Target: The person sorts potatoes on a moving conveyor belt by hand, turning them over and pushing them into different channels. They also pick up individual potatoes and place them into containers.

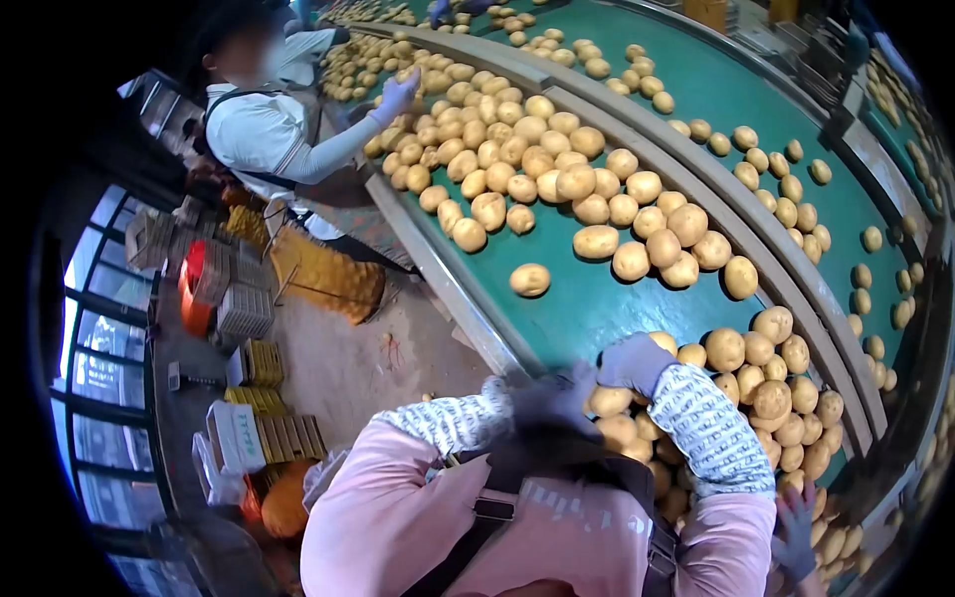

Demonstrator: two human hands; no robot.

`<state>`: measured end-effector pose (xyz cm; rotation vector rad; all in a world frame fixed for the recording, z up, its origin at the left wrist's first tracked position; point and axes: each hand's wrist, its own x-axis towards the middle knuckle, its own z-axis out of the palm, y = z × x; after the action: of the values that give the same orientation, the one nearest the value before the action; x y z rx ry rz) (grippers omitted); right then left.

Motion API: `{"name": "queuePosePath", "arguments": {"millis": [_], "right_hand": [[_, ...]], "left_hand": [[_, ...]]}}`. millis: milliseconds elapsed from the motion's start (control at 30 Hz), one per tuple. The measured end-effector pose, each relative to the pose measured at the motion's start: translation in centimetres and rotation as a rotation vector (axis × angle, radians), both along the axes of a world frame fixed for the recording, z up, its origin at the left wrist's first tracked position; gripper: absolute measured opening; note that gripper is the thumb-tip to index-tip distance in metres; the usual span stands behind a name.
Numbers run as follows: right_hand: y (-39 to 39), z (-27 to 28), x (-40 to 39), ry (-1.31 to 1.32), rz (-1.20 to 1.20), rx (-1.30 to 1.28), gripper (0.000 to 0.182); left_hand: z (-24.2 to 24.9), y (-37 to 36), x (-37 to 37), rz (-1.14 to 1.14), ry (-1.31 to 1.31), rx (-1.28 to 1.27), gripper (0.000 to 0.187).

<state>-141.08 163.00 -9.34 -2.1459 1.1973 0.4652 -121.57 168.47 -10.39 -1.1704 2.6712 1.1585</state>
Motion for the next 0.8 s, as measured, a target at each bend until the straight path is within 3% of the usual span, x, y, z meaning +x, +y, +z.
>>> {"name": "queuePosePath", "arguments": {"millis": [133,167,200,233,300,367,433,500,533,633,733,767,800], "right_hand": [[5.8,-1.1,-2.7,0.160,0.286,-0.048,0.032],[7.8,0.0,-4.5,0.103,0.401,-0.242,0.025],[9.5,0.8,-5.8,0.122,0.192,-0.039,0.026],[11.3,0.2,-7.1,0.091,0.049,-0.102,0.028],[13.7,2.7,-9.7,0.102,0.089,-0.172,0.033],[16.6,1.8,-13.1,0.290,-0.004,-0.149,0.040],[19.5,3.4,-16.1,0.390,-0.241,-0.114,0.044],[22.8,4.6,-20.0,0.500,-0.469,-0.035,0.046],[24.2,4.6,-21.9,0.609,-0.546,0.064,0.047],[29.0,9.8,-18.4,0.621,-0.578,-0.260,0.044],[30.0,6.6,-23.4,0.588,-0.686,-0.199,0.041],[30.7,5.4,-24.5,0.578,-0.735,-0.163,0.041],[31.6,4.4,-24.3,0.565,-0.787,-0.120,0.040]], "left_hand": [[-3.9,5.9,-6.2,-0.067,-0.107,0.221,0.059],[-4.5,8.1,-8.1,-0.051,-0.083,0.275,0.053],[-5.1,10.1,-10.1,0.003,-0.073,0.306,0.048],[-4.6,11.9,-11.8,0.107,-0.108,0.299,0.043],[0.5,14.2,-15.8,0.336,-0.326,0.208,0.046],[1.0,13.4,-16.6,-0.051,0.053,0.671,0.063],[-6.0,16.5,-23.1,-0.104,-0.023,0.404,0.062],[-13.3,18.9,-28.2,-0.244,0.332,0.292,0.079],[-11.8,18.2,-28.3,-0.301,0.402,0.448,0.078],[-2.4,12.8,-22.1,-0.298,0.337,1.013,0.078],[3.2,8.0,-13.1,-0.129,0.414,0.888,0.064],[-0.9,6.6,-10.8,-0.075,0.512,0.513,0.059],[0.0,4.8,-7.6,0.160,0.548,0.398,0.062]]}}
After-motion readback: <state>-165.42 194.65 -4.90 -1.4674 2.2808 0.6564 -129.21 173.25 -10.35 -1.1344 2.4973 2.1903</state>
